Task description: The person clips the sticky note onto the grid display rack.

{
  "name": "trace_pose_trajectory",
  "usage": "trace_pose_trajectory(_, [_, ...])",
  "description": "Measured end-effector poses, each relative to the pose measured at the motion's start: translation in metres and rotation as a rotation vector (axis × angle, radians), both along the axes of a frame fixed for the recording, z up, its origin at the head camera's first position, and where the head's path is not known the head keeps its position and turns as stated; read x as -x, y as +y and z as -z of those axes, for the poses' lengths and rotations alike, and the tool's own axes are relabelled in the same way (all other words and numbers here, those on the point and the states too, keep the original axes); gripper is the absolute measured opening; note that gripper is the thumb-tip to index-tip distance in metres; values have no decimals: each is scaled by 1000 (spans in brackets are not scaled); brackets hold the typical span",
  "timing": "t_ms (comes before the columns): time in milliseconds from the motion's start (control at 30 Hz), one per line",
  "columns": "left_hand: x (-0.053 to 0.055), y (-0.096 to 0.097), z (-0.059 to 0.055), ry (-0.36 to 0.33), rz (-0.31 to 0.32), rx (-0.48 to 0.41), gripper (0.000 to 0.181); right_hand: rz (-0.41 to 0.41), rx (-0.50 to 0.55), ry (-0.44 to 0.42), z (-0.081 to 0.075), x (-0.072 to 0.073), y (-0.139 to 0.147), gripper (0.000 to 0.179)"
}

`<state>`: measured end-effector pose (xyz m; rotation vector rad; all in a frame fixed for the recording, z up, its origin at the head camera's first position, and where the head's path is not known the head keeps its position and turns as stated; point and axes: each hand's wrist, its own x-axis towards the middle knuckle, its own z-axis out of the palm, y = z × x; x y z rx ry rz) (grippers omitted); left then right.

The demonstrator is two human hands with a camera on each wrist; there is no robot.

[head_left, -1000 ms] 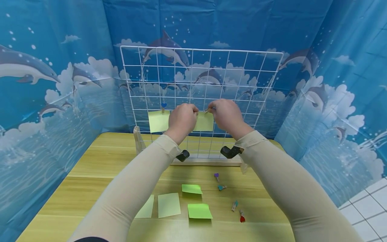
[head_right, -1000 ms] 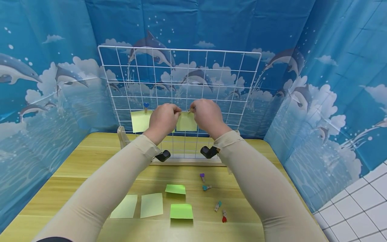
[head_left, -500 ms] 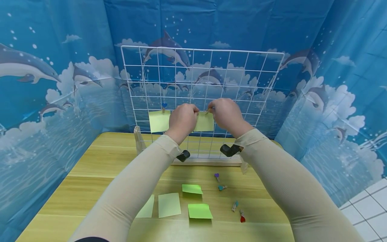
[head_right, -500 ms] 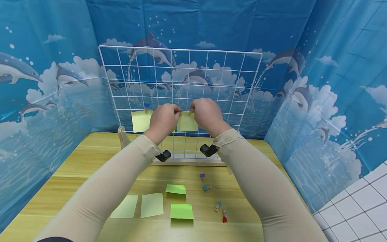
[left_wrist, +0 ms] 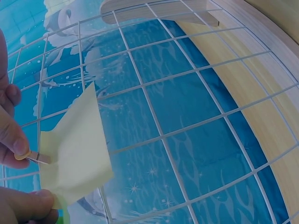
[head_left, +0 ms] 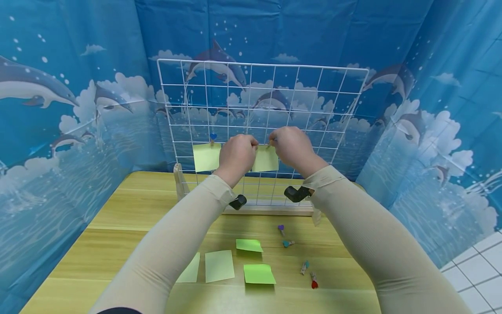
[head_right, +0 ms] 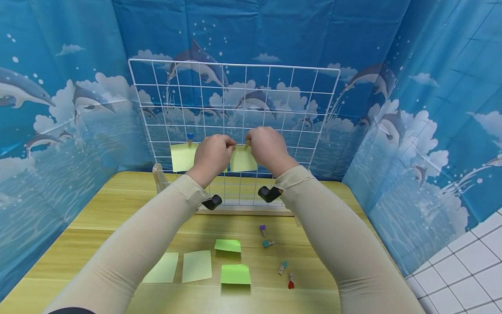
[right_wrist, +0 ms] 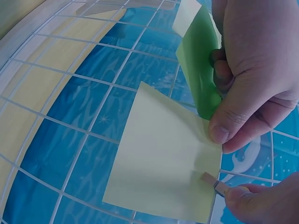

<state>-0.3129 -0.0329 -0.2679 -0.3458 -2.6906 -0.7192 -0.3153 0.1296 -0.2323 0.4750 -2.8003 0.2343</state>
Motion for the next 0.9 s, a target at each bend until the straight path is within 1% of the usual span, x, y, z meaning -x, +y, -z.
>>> trace_pose_trajectory(233, [-1,0,-1,5,-2,-2,28,8,41,-8,4,2,1,30])
trace_pose_trajectory(533, [-1,1,-1,16,-8,12,27,4,72,35,11,-1,3,31])
trace_pose_trajectory(900, [0,2,-2,-13,-15,19,28,0,81,74,15,0,3,30])
